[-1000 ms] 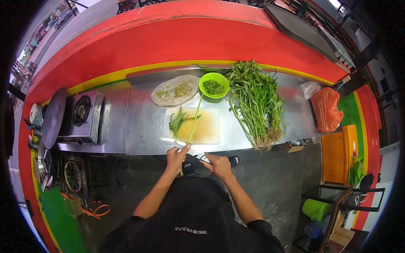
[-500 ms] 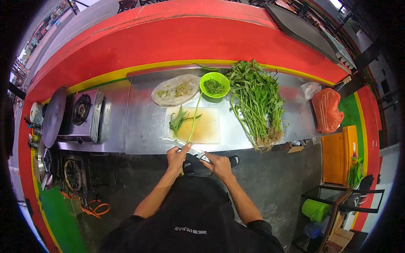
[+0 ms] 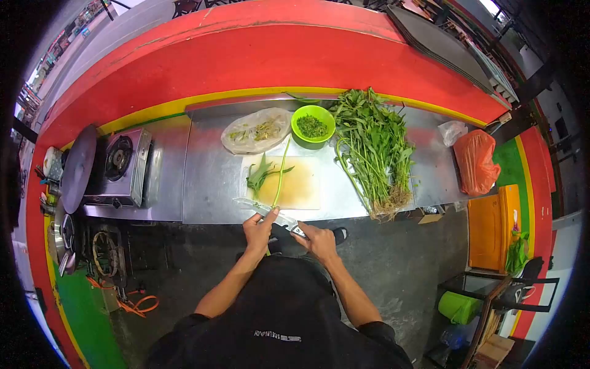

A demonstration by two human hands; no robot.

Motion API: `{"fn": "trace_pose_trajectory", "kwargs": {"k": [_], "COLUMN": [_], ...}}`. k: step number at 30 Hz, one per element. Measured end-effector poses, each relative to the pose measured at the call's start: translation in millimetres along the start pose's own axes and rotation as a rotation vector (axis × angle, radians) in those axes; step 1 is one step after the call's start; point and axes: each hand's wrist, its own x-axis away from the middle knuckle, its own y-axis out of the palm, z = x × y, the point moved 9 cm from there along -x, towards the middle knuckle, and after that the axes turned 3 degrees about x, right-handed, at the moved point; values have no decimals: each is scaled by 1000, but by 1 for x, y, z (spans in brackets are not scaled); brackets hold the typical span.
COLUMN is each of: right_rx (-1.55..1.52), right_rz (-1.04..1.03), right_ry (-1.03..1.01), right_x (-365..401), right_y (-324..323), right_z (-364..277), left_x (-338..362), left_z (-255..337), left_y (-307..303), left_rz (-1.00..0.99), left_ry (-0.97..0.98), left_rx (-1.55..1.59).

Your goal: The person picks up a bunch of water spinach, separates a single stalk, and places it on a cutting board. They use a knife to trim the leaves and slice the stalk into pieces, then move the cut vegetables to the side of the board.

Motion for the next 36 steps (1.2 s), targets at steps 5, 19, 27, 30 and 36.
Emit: {"fn": "trace_pose_trajectory", "kwargs": {"k": [5,19,27,30,36], "right_rx": [24,53,20,15,53], "right_rz": [-9,-27,18,19,56], "right_ry": [-1,-13,-28,-14,-64], "right_x": [0,1,4,4,9], "right_y": [-1,-23,-25,-27,-32], "right_z": [-1,4,-6,-10,-11], "left_x": [3,-4,-2,3,9], "left_z": [2,5,-2,3,5], "left_y": [0,15,17,17,16], "left_rz": [6,-394,-241,-210,-159], "left_ry": [-37,-132,-63,-33,-25], "left_rx": [-39,-35,5,8,66]}}
